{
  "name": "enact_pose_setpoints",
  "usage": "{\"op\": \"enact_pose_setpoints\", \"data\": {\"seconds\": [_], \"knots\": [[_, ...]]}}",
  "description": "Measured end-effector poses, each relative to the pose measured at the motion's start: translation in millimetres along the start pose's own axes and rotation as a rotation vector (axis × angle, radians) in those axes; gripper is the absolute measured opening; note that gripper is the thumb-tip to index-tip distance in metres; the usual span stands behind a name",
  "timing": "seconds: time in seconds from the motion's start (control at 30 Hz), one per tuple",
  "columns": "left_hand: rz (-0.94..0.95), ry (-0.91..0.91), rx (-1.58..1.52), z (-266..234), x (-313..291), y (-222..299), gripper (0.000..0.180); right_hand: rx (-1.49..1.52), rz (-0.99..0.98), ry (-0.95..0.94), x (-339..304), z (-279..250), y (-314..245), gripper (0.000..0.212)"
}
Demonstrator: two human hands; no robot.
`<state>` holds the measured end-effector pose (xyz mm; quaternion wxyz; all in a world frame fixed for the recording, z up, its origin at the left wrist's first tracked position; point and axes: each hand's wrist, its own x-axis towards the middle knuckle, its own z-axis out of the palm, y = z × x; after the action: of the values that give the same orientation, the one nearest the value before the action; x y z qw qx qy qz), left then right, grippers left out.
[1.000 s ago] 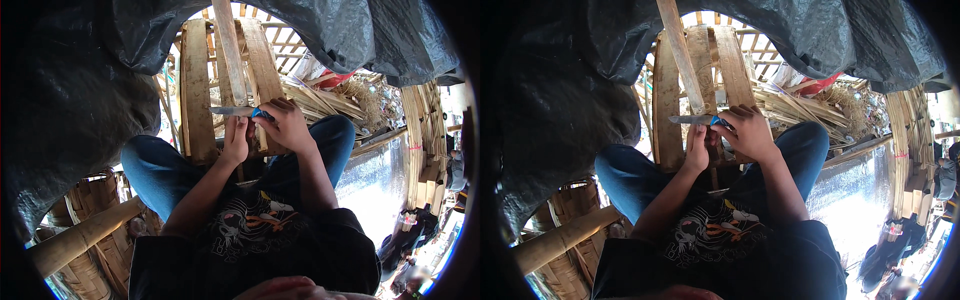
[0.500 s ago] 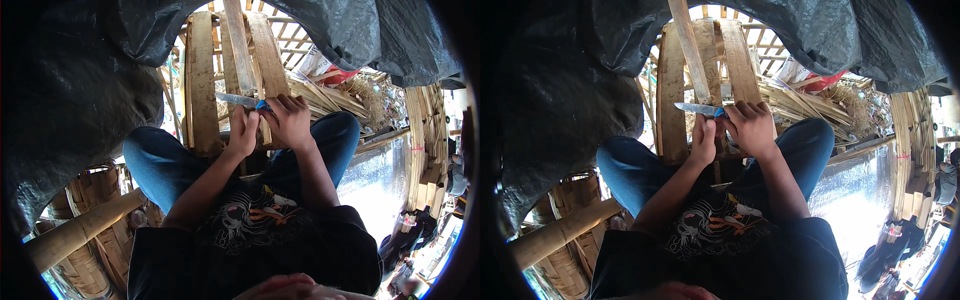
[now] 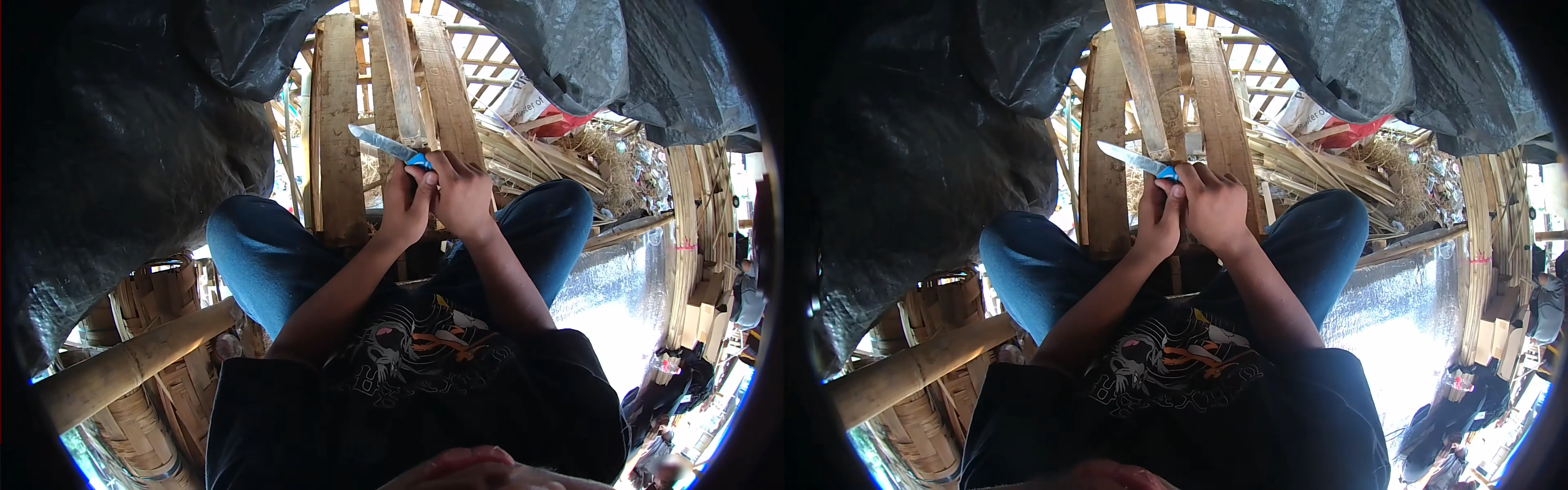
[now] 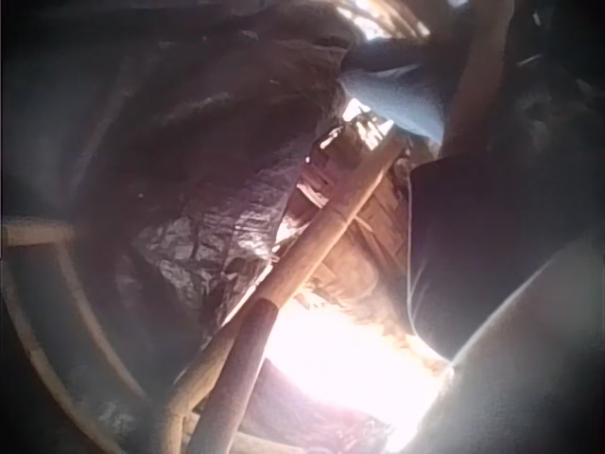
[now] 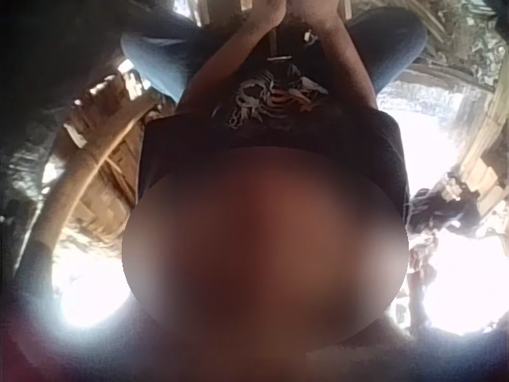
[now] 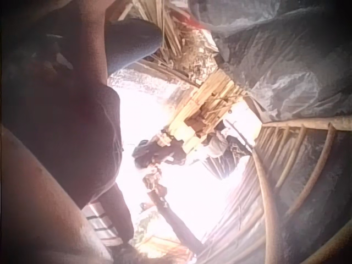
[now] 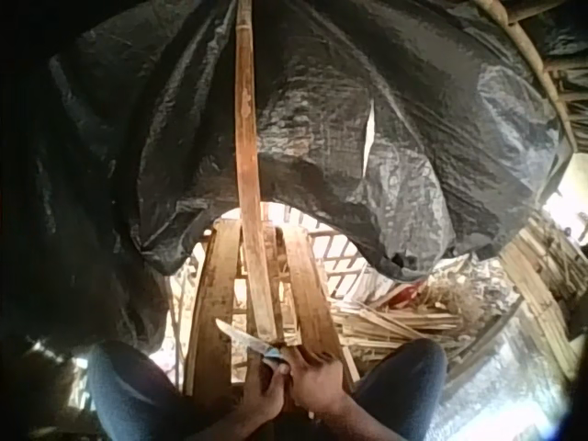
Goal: Using a knife to shave and carve strips from a bamboo stick.
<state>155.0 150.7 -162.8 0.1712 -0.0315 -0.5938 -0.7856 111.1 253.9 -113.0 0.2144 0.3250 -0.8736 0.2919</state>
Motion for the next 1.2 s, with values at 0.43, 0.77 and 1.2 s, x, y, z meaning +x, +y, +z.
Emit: {"op": "enact_pose_setpoints", "data": {"seconds": [0.43, 0.77, 1.2], "knots": [[-0.030, 0.004, -0.098, 3, 6, 8, 0.026, -0.054, -0.035, -0.050, 1, -22, 5, 0.022], [-0.134, -0.040, -0.052, -2, 7, 1, 0.027, -0.097, -0.075, -0.138, 12, -27, 11, 0.020], [-0.065, 0.058, -0.133, 7, 11, -2, 0.018, -0.163, -0.108, -0.079, 11, -22, 17, 0.021]]}}
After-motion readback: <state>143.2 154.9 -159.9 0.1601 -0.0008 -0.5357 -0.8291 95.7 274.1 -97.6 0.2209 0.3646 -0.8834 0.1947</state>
